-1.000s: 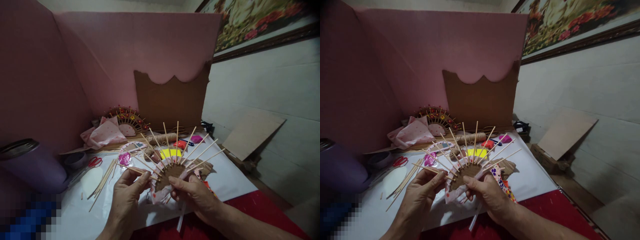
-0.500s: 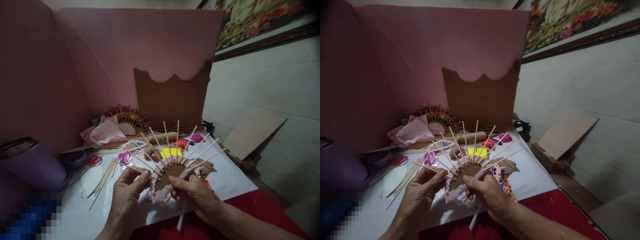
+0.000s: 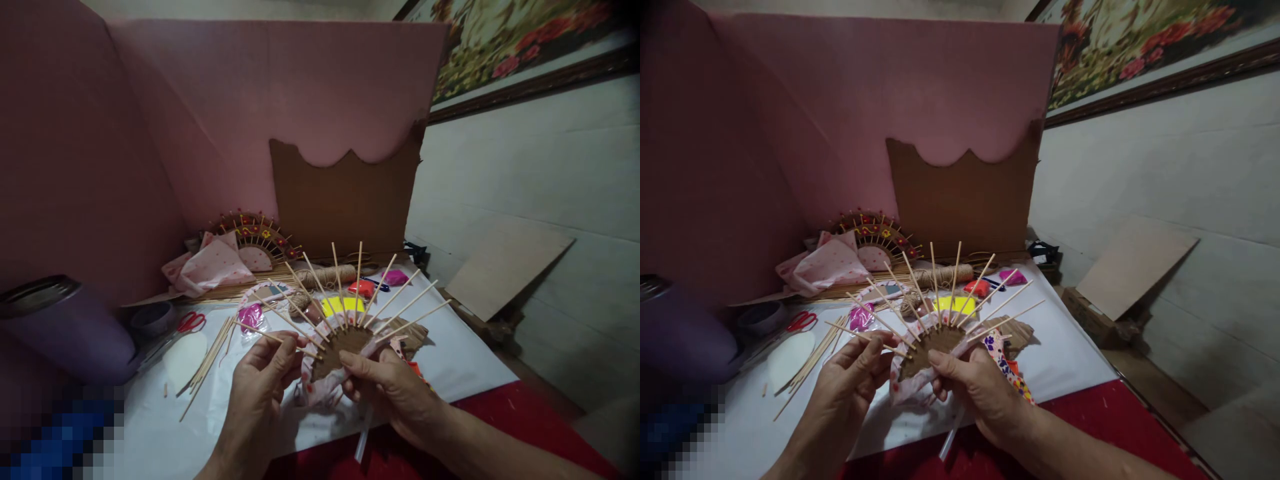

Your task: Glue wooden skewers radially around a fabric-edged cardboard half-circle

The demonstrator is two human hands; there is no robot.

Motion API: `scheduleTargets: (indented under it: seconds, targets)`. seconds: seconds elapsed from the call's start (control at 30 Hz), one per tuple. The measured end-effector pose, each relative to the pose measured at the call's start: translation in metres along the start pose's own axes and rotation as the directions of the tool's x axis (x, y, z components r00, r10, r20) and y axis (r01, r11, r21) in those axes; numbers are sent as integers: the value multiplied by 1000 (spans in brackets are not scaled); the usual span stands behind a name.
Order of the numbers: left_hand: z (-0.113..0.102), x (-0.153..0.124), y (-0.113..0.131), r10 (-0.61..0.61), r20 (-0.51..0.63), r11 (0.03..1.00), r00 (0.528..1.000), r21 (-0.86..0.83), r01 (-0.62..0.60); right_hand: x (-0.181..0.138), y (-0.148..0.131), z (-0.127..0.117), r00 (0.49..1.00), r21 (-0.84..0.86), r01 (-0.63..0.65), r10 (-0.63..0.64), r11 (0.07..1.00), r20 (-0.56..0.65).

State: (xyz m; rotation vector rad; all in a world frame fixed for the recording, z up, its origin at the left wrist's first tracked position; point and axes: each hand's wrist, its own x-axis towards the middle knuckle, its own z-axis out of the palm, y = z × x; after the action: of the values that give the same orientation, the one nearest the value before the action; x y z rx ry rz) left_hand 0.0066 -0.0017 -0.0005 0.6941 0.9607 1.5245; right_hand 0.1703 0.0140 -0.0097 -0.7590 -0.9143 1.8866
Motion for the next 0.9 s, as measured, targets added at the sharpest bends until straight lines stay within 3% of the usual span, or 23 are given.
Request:
scheduleTargets:
  seconds: [0.17, 0.37, 0.53, 0.9]
  targets:
    - [-2, 1, -5, -35, 15, 996, 999, 82, 34, 0, 0, -1, 1000, -37, 19, -19, 999, -3]
    - [-1, -1, 1, 77, -52, 993, 996, 95, -72, 1, 2, -2, 1000, -66, -1, 0, 998, -15]
    - [-5, -1, 2, 59, 9, 992, 998, 109, -59, 1, 1, -2, 1000, -20, 9, -9, 1000, 9]
    - [-5, 2, 1, 65, -10, 989, 998, 132, -64, 0, 0, 0, 1000, 1, 13, -13, 1000, -23]
